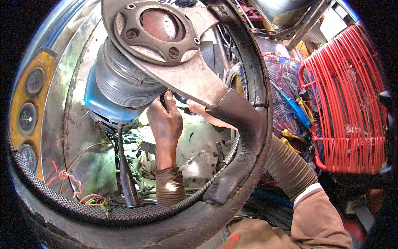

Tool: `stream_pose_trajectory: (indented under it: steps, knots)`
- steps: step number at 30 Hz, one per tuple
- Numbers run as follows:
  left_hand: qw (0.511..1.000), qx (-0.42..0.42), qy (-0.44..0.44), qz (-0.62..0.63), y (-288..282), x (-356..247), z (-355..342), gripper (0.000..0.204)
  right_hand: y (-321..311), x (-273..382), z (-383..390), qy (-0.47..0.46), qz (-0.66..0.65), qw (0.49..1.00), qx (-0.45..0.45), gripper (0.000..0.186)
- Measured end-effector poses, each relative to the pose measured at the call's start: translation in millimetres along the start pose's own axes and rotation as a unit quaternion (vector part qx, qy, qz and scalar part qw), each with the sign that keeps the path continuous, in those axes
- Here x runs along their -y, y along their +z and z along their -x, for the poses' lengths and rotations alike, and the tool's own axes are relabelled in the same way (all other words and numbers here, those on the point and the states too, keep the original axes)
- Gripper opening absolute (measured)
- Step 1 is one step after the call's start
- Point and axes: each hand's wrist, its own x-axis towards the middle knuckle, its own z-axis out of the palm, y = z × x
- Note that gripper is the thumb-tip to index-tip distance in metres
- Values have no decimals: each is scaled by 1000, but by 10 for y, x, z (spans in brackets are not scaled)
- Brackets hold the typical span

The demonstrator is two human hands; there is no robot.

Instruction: The person works on the vehicle's steering column wiring, using a flashlight to illuminate the area and manipulating wires and connectors behind the steering wheel. The person adjusts and connects components within the exposed wiring harness.

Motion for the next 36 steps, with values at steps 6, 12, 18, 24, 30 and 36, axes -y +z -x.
stream_pose_trajectory:
  steps: [6,12,18,24,30,36]
  knots:
    - [989,-8,-114,90,-88,-182,53,28,133,-195,-51,77,6,995,-59,28]
    - [983,18,-137,122,-124,-199,22,26,-9,-24,-132,35,16,999,-1,32]
    - [977,1,-148,154,-119,-248,9,23,-75,69,-48,-19,-1,1000,-15,36]
    - [983,28,-161,81,-145,-309,2,20,-23,-144,-79,-159,100,982,-9,38]
    - [991,25,-122,51,-79,-222,23,21,-212,190,31,11,8,997,78,39]
    - [999,44,-11,-9,-94,-145,27,22,-144,160,-180,-17,2,991,132,40]
